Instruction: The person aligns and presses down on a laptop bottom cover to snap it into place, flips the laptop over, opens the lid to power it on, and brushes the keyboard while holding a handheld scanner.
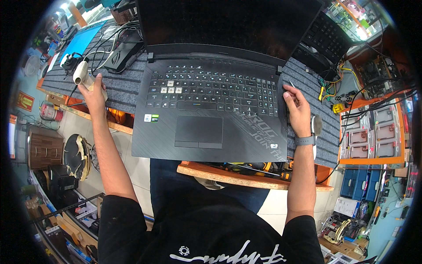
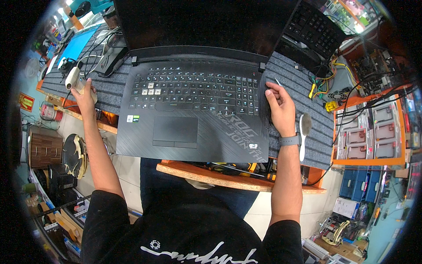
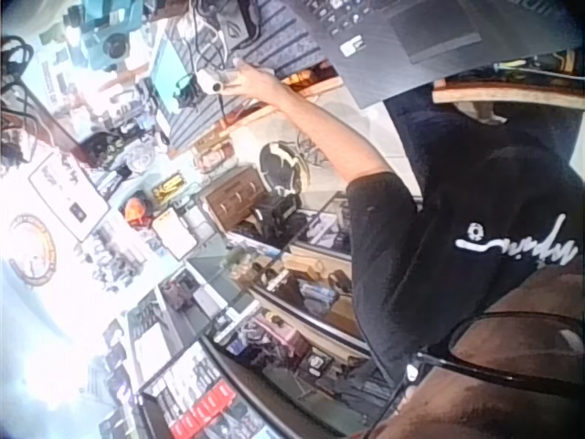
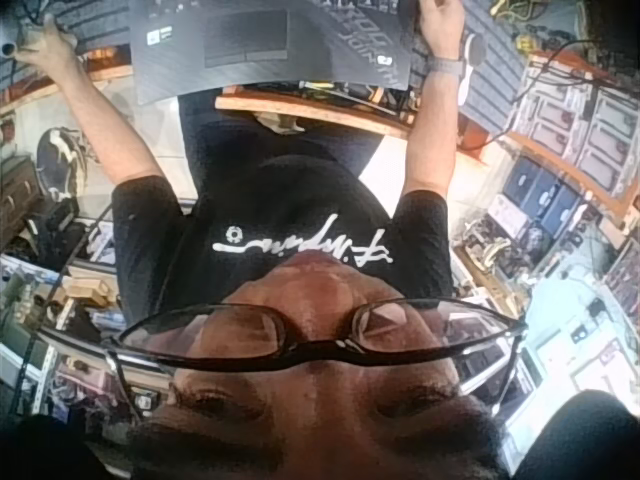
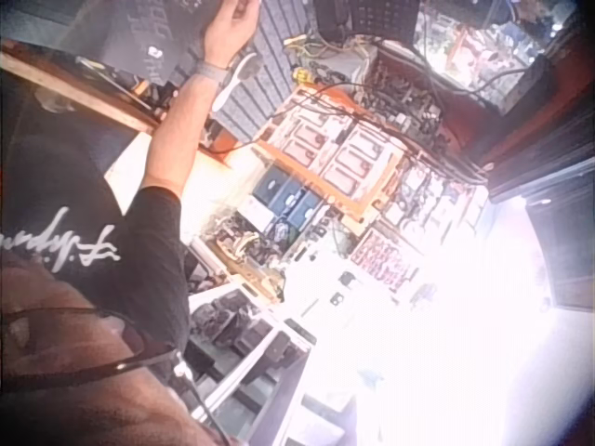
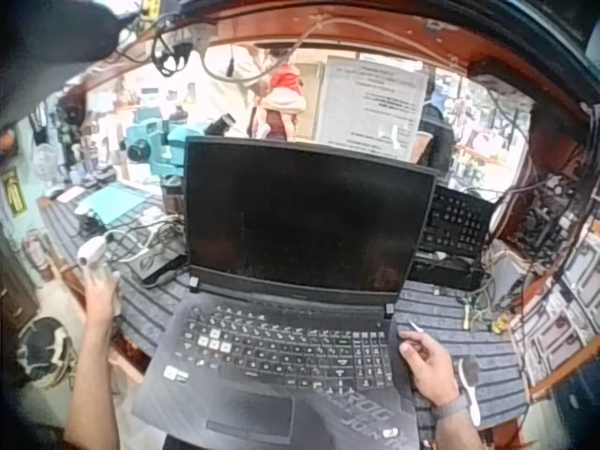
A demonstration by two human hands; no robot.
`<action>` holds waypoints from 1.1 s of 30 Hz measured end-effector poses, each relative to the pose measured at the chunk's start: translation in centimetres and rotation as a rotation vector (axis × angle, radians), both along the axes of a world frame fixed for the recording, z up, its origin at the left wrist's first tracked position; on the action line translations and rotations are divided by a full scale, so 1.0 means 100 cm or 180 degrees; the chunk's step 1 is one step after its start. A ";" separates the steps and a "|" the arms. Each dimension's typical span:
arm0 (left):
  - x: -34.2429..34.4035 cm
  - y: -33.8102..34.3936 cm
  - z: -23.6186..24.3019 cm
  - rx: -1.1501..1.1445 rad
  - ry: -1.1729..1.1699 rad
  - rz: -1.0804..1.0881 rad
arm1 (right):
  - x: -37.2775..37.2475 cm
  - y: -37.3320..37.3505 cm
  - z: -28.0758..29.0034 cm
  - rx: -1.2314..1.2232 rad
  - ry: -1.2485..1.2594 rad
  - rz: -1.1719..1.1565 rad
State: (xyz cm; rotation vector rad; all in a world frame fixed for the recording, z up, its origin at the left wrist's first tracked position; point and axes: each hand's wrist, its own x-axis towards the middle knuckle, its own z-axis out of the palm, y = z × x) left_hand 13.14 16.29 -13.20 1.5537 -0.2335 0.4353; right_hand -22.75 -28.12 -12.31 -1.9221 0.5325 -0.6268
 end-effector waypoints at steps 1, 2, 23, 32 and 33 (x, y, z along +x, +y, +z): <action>0.000 0.000 0.000 -0.0004 0.0001 0.0003 | 0.000 0.000 0.000 -0.0003 0.0000 0.0002; 0.000 0.000 0.000 0.0019 0.0011 0.0014 | 0.000 0.000 0.000 -0.0017 0.0014 -0.0006; 0.000 0.002 0.000 0.0065 0.0058 0.0033 | 0.001 0.001 0.001 -0.0072 -0.0011 0.0009; 0.001 0.001 -0.001 0.0055 -0.0017 0.0006 | 0.000 0.000 0.000 -0.0075 0.0003 -0.0015; 0.001 0.001 -0.001 0.0055 -0.0013 0.0007 | 0.000 0.000 -0.001 -0.0066 0.0007 -0.0018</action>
